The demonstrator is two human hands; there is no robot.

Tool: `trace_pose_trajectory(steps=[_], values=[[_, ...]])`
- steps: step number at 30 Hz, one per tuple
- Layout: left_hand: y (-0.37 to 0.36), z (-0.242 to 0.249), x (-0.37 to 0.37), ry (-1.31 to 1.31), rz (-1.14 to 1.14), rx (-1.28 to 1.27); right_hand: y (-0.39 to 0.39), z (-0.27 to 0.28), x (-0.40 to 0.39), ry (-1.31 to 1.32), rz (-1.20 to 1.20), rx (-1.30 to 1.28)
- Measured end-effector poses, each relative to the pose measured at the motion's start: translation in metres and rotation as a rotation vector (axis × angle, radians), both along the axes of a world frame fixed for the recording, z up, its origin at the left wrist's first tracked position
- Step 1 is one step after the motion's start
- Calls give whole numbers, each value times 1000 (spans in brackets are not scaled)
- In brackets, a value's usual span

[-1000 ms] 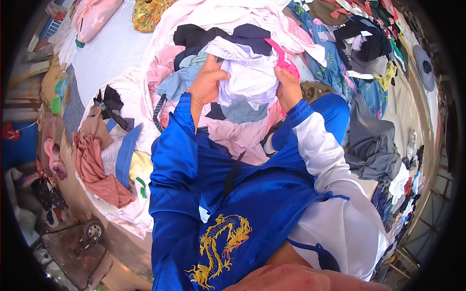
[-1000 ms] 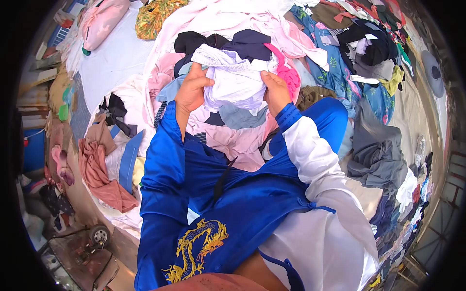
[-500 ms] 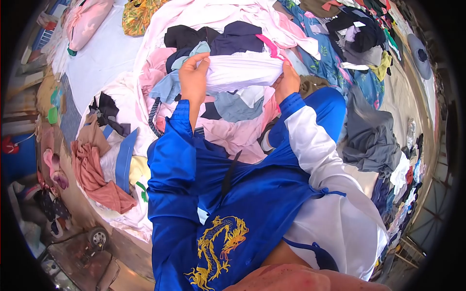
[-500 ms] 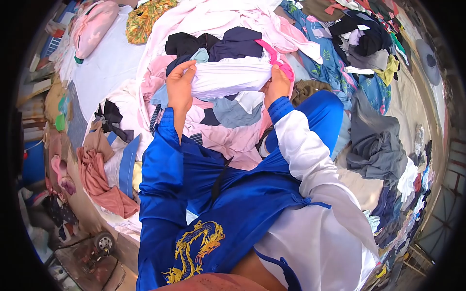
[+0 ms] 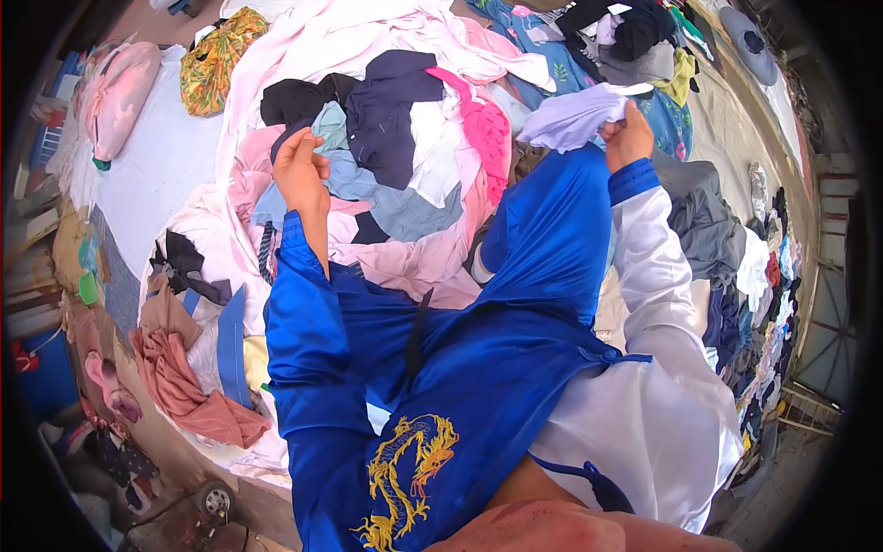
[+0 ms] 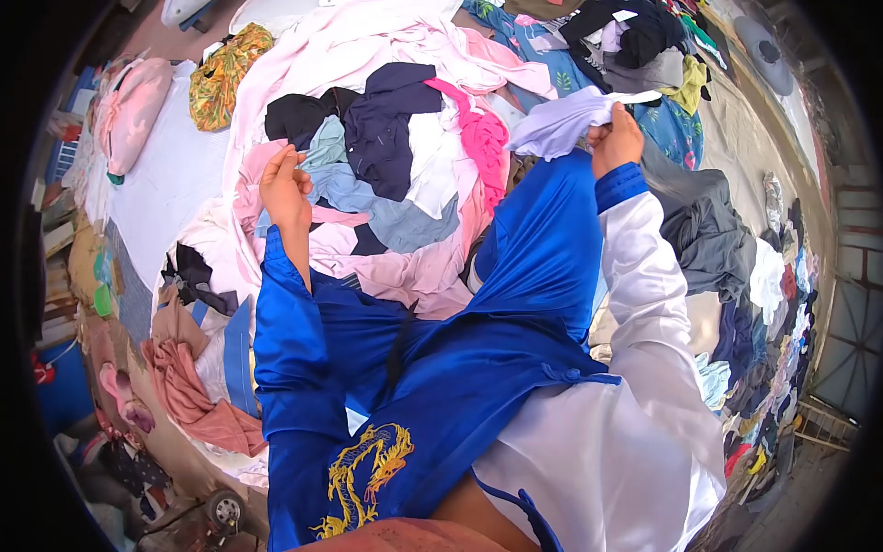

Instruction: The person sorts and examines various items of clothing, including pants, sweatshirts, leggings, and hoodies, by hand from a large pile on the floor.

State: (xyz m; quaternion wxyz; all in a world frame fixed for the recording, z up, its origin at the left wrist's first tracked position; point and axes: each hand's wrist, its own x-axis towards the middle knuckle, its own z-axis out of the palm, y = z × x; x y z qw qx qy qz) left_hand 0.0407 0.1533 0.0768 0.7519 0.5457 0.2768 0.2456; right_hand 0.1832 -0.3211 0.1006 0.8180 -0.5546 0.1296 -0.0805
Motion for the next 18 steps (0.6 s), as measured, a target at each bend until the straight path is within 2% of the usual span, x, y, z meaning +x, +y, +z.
trace_pose_trajectory(steps=[2, 4, 5, 7, 9, 11, 13, 14, 15, 18], values=[[-5, 5, -1, -3, 0, -25, -145, 21, 23, -9, -195, -123], [0, 10, -10, -10, 18, -30, -367, 52, 19, -68, -365, -183], [1, 12, -14, -56, 21, -16, -441, 81, 1, -71, -496, -258], [4, 19, -19, -65, 45, 1, -539, 130, -81, -76, -816, -467], [12, 26, -24, -93, 82, 17, -584, 166, -154, -53, -1084, -645], [16, 26, -29, -102, 105, 21, -577, 169, -180, -38, -1177, -718], [26, 30, -29, -116, 138, 26, -541, 124, -143, -73, -1025, -700], [29, 30, -29, -122, 165, 16, -434, 115, -105, 111, -906, -554], [31, 30, -29, -122, 190, -5, -421, 62, -58, -126, -804, -646], [38, 33, -25, -133, 241, -55, -202, -9, 48, -127, -213, -602]])
